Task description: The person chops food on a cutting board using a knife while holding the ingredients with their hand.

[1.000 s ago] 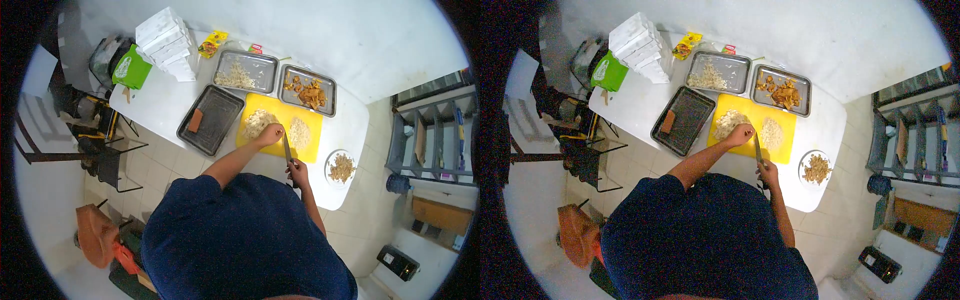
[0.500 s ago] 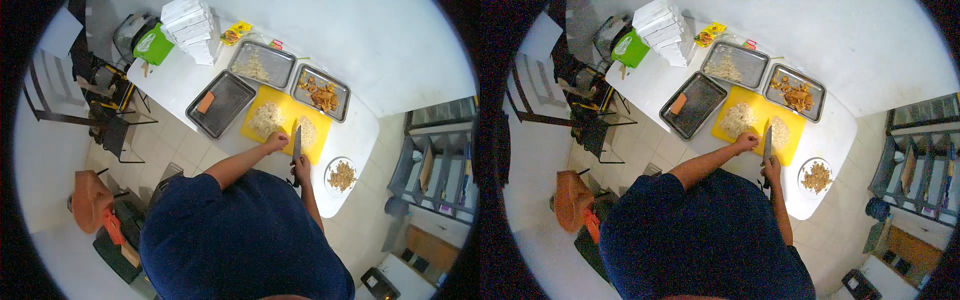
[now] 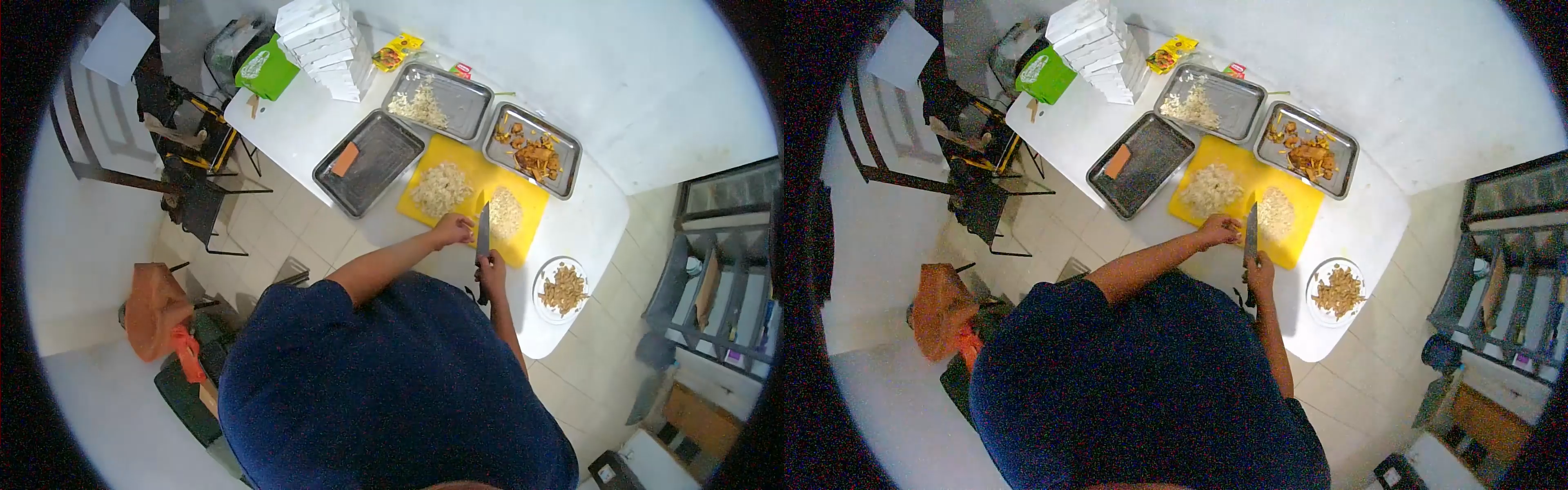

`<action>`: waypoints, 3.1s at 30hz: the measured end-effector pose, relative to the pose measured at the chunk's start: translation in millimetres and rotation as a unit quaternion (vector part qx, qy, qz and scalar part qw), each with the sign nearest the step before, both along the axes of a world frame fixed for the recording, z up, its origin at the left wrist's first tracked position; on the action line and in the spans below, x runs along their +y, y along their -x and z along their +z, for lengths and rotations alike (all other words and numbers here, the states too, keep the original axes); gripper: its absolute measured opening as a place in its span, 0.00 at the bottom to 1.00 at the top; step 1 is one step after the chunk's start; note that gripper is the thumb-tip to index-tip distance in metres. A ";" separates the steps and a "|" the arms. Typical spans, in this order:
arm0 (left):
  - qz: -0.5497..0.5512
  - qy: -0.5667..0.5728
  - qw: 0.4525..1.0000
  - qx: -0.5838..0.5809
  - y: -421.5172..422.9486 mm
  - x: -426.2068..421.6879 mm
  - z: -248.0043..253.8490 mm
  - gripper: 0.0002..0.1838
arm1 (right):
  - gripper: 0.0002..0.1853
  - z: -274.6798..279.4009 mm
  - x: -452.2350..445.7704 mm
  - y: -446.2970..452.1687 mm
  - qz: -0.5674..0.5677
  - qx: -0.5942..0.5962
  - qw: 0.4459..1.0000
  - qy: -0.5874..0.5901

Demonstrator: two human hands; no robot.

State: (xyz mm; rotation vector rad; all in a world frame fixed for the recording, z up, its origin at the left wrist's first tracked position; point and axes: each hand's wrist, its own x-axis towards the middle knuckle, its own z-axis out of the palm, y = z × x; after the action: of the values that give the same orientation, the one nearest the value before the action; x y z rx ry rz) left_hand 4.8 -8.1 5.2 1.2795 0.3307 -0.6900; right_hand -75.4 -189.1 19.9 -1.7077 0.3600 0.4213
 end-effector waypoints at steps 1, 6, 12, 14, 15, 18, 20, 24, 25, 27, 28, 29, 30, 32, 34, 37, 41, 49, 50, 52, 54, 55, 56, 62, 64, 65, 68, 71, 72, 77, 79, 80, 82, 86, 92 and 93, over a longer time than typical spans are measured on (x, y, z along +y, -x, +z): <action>-0.002 -0.016 1.000 -0.005 -0.8 -0.1 1.3 0.17 | 0.09 -1.2 -1.7 1.0 -0.007 -0.002 1.000 -0.006; -0.011 -0.070 0.997 -0.032 -7.8 -0.3 -1.5 0.17 | 0.08 6.4 -6.4 -0.2 0.005 -0.024 0.999 0.025; -0.013 -0.113 0.992 -0.053 -18.8 -4.9 -23.8 0.19 | 0.09 8.4 -8.8 3.2 0.026 -0.014 0.999 0.045; -0.013 -0.116 0.991 -0.059 -21.5 -8.0 -32.5 0.19 | 0.10 13.6 -6.3 4.8 0.000 0.002 1.000 0.032; -0.012 -0.118 0.991 -0.062 -22.9 -9.4 -35.9 0.19 | 0.10 14.3 -6.0 5.6 -0.012 0.010 1.000 0.025; -0.014 -0.103 0.991 -0.086 -23.4 -11.4 -45.2 0.15 | 0.11 8.6 -3.4 11.3 -0.033 0.018 0.999 0.013; -0.039 -0.183 0.960 -0.207 -23.0 -9.8 -49.7 0.11 | 0.11 12.2 -0.1 15.3 -0.041 0.027 0.999 0.022; -0.014 -0.218 0.896 -0.388 -25.4 -10.7 -58.9 0.08 | 0.11 18.7 0.2 17.5 -0.029 0.035 0.998 0.053; -0.014 -0.209 0.892 -0.402 -27.2 -10.1 -61.9 0.08 | 0.11 18.8 -0.7 17.2 -0.024 0.040 0.997 0.058; -0.017 -0.190 0.883 -0.428 -30.5 -8.9 -62.2 0.09 | 0.12 22.8 -1.7 15.5 -0.015 0.053 0.996 0.070; -0.023 -0.184 0.894 -0.409 -29.9 -7.5 -59.5 0.09 | 0.12 26.9 -0.1 16.7 -0.019 0.048 0.996 0.077; -0.027 -0.179 0.903 -0.389 -31.0 -5.6 -56.7 0.09 | 0.12 31.5 0.8 16.8 -0.023 0.042 0.995 0.084; -0.031 -0.174 0.913 -0.369 -31.1 -4.4 -57.5 0.09 | 0.12 37.5 2.9 16.6 -0.025 0.038 0.995 0.091; -0.027 -0.156 0.913 -0.376 -34.1 -3.3 -59.5 0.08 | 0.12 38.7 4.0 16.0 -0.027 0.053 0.994 0.089; -0.007 -0.167 0.897 -0.409 -39.4 -3.1 -66.2 0.08 | 0.11 38.3 8.1 15.5 -0.040 0.060 0.992 0.106; 0.008 -0.179 0.881 -0.438 -39.2 -4.0 -77.1 0.07 | 0.10 38.3 11.4 16.6 -0.033 0.050 0.991 0.118; -0.015 -0.136 0.931 -0.339 -44.4 -2.8 -85.0 0.10 | 0.15 34.1 4.5 15.4 -0.002 0.018 0.991 0.136; -0.194 -0.310 0.817 -0.446 -53.3 16.2 -66.8 0.18 | 0.15 40.2 6.2 17.9 0.102 -0.034 0.927 0.359; -0.217 -0.334 0.783 -0.477 -55.0 18.3 -69.6 0.18 | 0.15 39.2 5.9 17.7 0.113 -0.029 0.925 0.362; -0.327 -0.378 0.759 -0.418 -50.9 19.2 -44.6 0.21 | 0.15 45.9 6.6 14.3 0.131 -0.011 0.921 0.368; -0.411 -0.413 0.724 -0.369 -46.6 16.2 -21.9 0.23 | 0.15 53.2 9.0 8.3 0.146 0.017 0.916 0.372; -0.443 -0.428 0.706 -0.350 -44.7 15.5 -16.5 0.25 | 0.16 52.2 8.8 8.1 0.149 0.014 0.916 0.373; -0.473 -0.443 0.686 -0.331 -42.9 14.5 -10.8 0.28 | 0.16 51.3 8.6 6.9 0.153 0.010 0.915 0.374; -0.486 -0.495 0.617 -0.371 -23.2 10.3 -11.5 0.36 | 0.19 69.1 16.6 -0.3 0.144 0.106 0.933 0.313; -0.469 -0.497 0.614 -0.395 -19.0 6.6 -18.7 0.37 | 0.19 74.0 20.4 -0.6 0.138 0.130 0.937 0.294; -0.460 -0.497 0.612 -0.407 -16.4 5.2 -22.1 0.37 | 0.19 66.9 22.3 3.0 0.140 0.107 0.933 0.314; -0.449 -0.516 0.588 -0.430 -8.8 0.8 -25.9 0.38 | 0.19 44.0 26.9 9.8 0.164 0.048 0.911 0.375; -0.448 -0.516 0.599 -0.417 -6.4 -4.1 -19.1 0.40 | 0.19 30.3 27.4 12.7 0.163 0.007 0.900 0.403; -0.452 -0.514 0.601 -0.412 -7.4 -5.6 -17.2 0.41 | 0.20 34.9 28.3 10.1 0.159 -0.005 0.899 0.408; -0.470 -0.512 0.608 -0.384 -8.7 -6.8 -12.5 0.42 | 0.20 48.4 31.0 8.8 0.157 0.006 0.905 0.396; -0.471 -0.511 0.607 -0.385 -9.0 -7.1 -11.3 0.42 | 0.21 41.2 30.5 11.6 0.163 0.005 0.902 0.400; -0.472 -0.512 0.606 -0.386 -9.8 -6.6 -10.7 0.43 | 0.20 36.3 30.4 13.4 0.168 0.005 0.900 0.403; -0.490 -0.491 0.624 -0.361 -13.3 -6.2 -11.9 0.45 | 0.20 33.3 32.5 11.9 0.177 -0.004 0.891 0.419; -0.482 -0.506 0.609 -0.374 -10.7 -6.6 -6.8 0.45 | 0.18 32.5 35.7 10.6 0.186 -0.013 0.872 0.453; -0.499 -0.513 0.601 -0.357 -12.9 -10.0 -8.1 0.45 | 0.18 29.1 33.7 2.8 0.174 -0.034 0.883 0.434; -0.493 -0.508 0.611 -0.353 -14.2 -9.5 -8.3 0.44 | 0.18 32.5 33.8 1.9 0.173 -0.033 0.885 0.430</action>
State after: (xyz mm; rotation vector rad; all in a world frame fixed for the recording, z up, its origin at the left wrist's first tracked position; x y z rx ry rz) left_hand 19.1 -17.6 -3.1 2.7823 -0.8983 -0.8273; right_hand -77.3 -155.2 52.4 -2.6748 0.1903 0.4970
